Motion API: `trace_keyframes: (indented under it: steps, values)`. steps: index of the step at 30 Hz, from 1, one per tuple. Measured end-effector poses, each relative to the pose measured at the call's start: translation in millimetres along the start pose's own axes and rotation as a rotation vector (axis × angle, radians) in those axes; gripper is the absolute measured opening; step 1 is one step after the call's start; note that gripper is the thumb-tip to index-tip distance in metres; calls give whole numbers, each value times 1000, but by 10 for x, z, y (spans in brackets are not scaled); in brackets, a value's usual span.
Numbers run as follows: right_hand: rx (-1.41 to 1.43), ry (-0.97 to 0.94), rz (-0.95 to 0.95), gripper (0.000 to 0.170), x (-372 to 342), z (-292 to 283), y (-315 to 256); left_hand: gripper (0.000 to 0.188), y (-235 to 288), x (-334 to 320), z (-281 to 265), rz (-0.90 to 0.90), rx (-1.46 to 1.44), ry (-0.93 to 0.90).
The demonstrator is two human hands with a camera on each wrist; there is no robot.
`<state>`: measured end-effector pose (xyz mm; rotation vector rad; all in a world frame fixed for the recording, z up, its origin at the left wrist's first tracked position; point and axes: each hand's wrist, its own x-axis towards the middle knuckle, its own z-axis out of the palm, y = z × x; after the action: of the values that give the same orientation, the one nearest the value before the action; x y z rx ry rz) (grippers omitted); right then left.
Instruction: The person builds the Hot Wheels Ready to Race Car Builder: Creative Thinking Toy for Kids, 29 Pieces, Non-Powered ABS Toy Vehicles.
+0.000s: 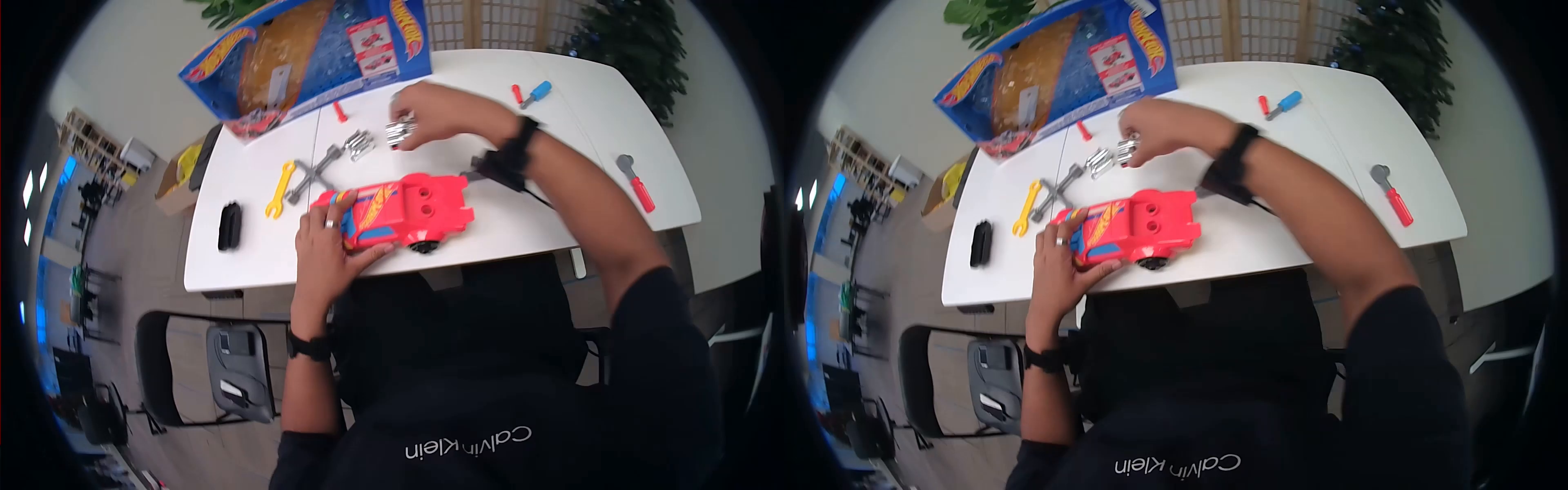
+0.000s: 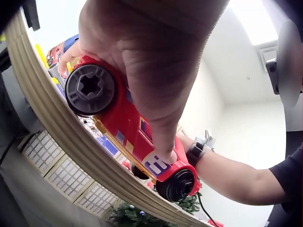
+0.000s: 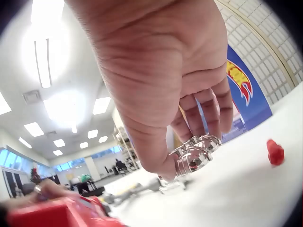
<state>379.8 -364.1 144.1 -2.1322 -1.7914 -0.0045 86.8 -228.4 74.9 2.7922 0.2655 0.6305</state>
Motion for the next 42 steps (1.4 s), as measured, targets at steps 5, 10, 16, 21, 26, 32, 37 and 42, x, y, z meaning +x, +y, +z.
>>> trace_keyframes:
  steps: [5,10,16,21,26,32,37,42]
  values:
    - [130,-125,-2,50,-830,-49,-780,98,-15,-15,8,-17,-35,6]
    - [147,37,-2,51,-946,231,-777,97,-11,-8,7,-7,-42,-13]
    - [25,70,39,55,-1182,144,-839,97,123,58,-179,-36,41,-146]
    - [-28,243,268,34,-1442,27,-33,79,372,235,-372,132,-26,46]
    - [-125,63,287,33,-1427,106,100,49,592,373,-94,272,-111,43]
    - [-19,-39,246,20,-1139,264,143,26,541,281,178,364,-218,94]
    - [-85,46,235,12,-991,202,315,24,523,245,213,366,-235,164]
    - [286,249,164,17,-898,-307,-367,24,444,202,332,316,-262,202]
